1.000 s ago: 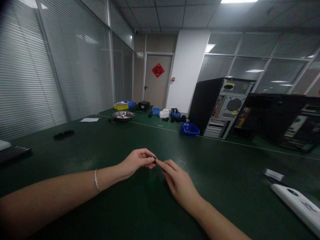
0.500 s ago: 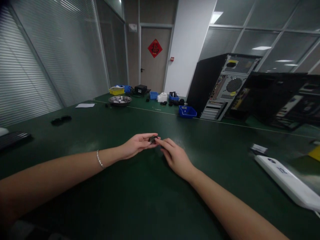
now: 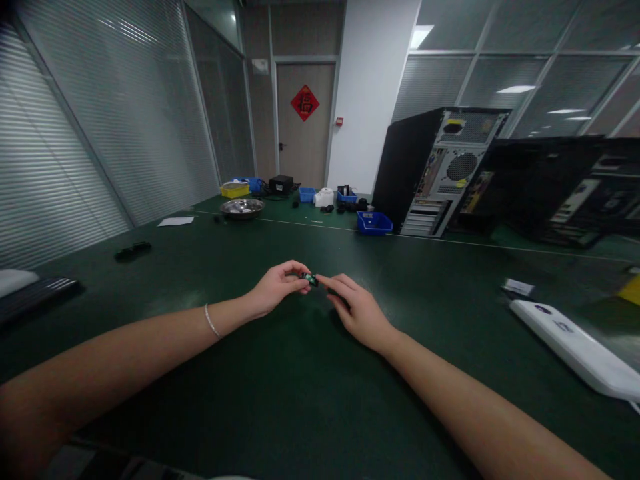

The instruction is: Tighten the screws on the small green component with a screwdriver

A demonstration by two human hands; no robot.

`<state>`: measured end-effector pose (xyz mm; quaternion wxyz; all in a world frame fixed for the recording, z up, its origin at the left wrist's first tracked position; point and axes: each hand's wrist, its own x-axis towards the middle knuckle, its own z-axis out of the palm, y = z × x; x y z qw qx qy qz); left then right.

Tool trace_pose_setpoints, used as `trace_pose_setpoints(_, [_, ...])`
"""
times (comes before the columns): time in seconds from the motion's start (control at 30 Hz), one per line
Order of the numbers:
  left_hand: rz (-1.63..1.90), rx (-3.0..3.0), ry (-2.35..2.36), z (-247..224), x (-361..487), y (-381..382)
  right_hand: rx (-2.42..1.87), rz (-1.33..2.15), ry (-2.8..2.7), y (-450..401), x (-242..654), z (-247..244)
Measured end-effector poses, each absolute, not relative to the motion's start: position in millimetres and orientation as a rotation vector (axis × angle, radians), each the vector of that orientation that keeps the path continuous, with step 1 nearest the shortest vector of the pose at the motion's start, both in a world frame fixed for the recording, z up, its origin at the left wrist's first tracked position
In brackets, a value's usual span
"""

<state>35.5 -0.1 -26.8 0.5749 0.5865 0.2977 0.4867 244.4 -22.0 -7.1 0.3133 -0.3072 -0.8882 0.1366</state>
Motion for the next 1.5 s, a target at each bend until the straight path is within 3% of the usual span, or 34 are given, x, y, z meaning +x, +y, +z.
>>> trace_pose_setpoints(0.6, [1.076,1.332,0.699,-24.4,34.4,-3.6,-0.898,0.213,-2.362,-22.3,247.9,-7.8])
trace_pose_setpoints(1.5, [1.039,1.367,0.742,-25.9,33.9,-0.7,-0.840,0.312,-2.380,-19.8,246.0,-10.1])
